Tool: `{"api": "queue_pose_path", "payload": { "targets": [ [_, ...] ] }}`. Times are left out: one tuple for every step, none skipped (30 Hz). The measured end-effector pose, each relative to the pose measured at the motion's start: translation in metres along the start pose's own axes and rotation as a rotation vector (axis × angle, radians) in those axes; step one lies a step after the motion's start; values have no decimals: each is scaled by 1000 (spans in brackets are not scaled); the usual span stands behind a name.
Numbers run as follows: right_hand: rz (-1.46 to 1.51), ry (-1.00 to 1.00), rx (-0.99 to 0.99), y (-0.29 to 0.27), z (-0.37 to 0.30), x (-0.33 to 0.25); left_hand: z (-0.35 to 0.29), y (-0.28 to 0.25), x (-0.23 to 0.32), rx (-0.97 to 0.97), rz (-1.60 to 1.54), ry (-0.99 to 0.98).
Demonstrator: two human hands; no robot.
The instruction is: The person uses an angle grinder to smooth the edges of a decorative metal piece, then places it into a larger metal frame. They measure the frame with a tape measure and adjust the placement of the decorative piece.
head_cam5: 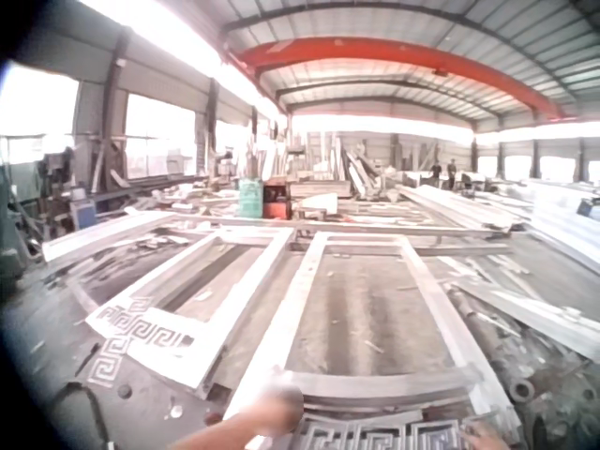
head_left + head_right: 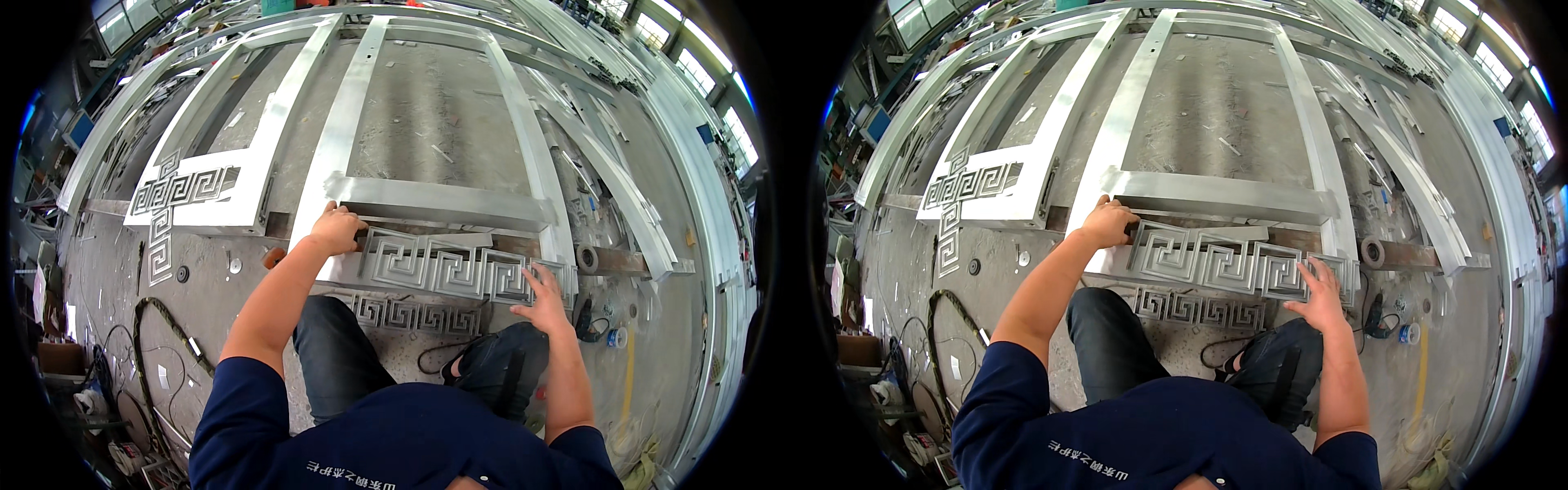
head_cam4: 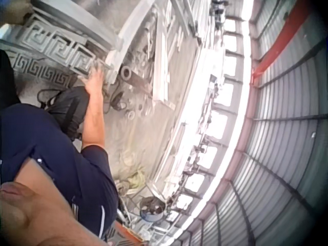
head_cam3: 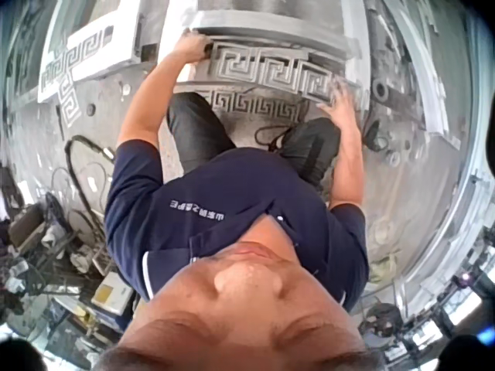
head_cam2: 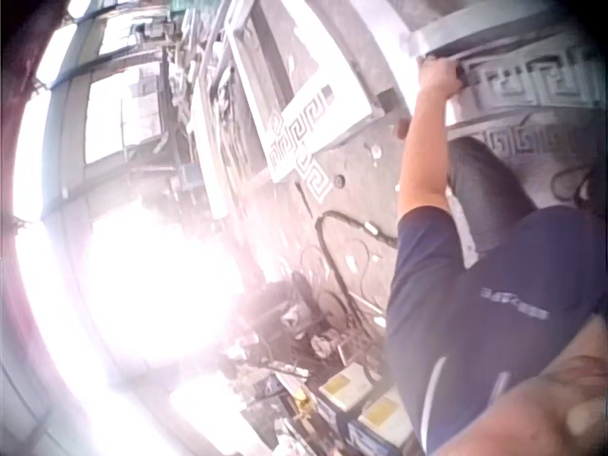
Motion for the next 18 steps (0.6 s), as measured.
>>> {"api": "queue_pose_path", "payload": {
  "targets": [
    [14,-7,6,2,0,1,4,1,2,-45,45,-5],
    [28,-14,12,2,0,2,8,3,4,-89,90,-10],
    [36,-6,10,2,-1,3,11,4,6,-133,135,-16],
    [45,2,10,2,0,3,13,2,9,-133,175,6],
    [54,9,9,2,0,3,14,1,13,-133,215,27],
    [55,17,4,3,0,5,14,1,16,-132,254,47],
    [55,20,0,3,0,6,15,-2,14,5,221,50],
    [54,20,-8,4,1,6,16,4,8,141,184,51],
    [54,17,-1,3,3,4,15,8,0,277,146,50],
    [59,20,1,3,1,3,12,6,-2,345,112,29],
    [64,23,4,4,0,2,8,3,-5,412,77,7],
    [60,17,5,4,0,1,2,1,-9,480,43,-18],
    [55,17,8,4,-1,2,-3,0,-10,500,-106,-57],
    [50,15,13,3,-1,2,-12,-2,-5,521,-254,-98],
    [42,31,-4,1,-2,1,-22,-3,2,540,-402,-139],
    [37,40,-21,-3,-2,-2,-30,-3,17,490,-457,-111],
    [30,53,-41,-3,-2,-4,-37,2,34,435,-515,-79],
    [34,72,-3,-5,-3,-2,-54,-3,57,569,-395,-49]
  ]
}}
Point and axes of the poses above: each hand's wrist, its own z-axis towards the middle knuckle, its own y-axis out of the palm, x = y × z, the point moved 8 cm from there along z, towards the middle knuckle, and after that the axes turned 15 degrees about -x, right-handed, at the moved point
